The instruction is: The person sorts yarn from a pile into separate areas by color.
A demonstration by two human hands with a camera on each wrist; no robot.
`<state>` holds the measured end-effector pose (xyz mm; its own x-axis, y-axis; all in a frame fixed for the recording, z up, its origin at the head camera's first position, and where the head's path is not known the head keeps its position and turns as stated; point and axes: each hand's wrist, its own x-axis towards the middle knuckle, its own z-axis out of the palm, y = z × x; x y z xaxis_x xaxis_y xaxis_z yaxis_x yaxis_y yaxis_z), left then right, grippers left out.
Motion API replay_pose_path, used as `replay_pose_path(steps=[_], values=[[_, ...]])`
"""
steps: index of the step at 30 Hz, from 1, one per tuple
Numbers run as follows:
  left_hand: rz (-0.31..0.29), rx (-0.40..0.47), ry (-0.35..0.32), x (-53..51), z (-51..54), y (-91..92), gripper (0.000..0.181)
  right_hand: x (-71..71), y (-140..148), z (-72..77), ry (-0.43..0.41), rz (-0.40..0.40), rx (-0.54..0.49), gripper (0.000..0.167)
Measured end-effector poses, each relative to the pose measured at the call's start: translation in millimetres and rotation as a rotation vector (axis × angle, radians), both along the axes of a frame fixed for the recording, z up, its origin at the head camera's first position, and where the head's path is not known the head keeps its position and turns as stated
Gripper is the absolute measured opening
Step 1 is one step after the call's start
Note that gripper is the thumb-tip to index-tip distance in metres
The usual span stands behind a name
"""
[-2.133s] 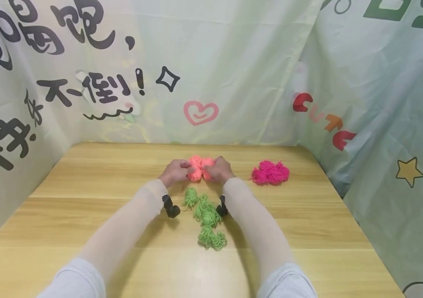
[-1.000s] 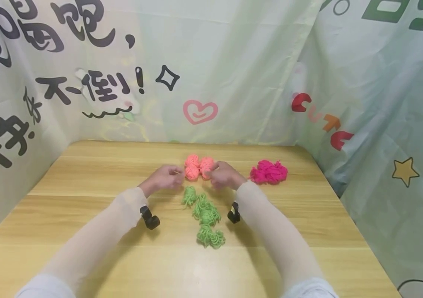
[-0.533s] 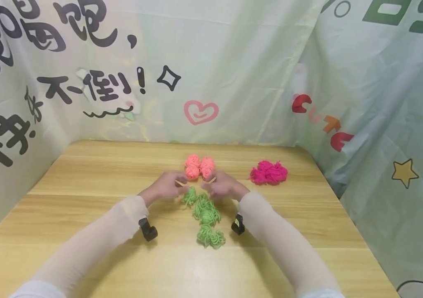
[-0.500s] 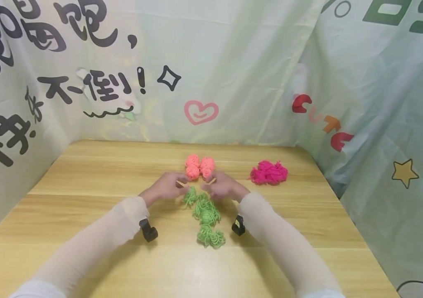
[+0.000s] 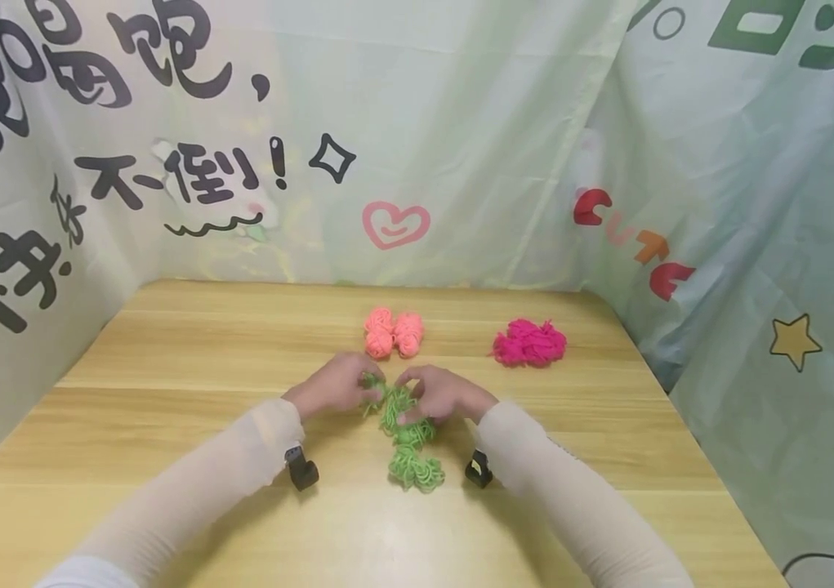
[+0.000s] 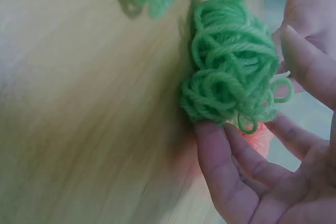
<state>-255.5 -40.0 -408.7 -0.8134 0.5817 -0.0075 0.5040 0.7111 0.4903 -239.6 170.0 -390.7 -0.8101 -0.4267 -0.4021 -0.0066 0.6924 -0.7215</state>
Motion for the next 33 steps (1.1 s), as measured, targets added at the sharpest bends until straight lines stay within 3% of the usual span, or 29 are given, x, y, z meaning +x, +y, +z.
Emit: replay_pose_path(steps=[6,12,19,33], values=[[0.006,-0.02,0.01,2.2,1.4,-0.9,0.028,0.5,1,-1.2,0.061,0.096,0.057,0.061],[0.021,-0.04,0.018,2.8,1.9,-5.7,0.028,2.7,-2,-1.7,0.105,0.144,0.097,0.053],[0.036,-0.058,-0.006,3.5,0.7,-13.7,0.028,4.0,-2,-2.1,0.104,0.147,0.113,0.04],[0.065,-0.084,0.005,3.6,0.1,-28.2,0.023,6.3,2,-1.6,0.109,0.274,0.107,0.047]])
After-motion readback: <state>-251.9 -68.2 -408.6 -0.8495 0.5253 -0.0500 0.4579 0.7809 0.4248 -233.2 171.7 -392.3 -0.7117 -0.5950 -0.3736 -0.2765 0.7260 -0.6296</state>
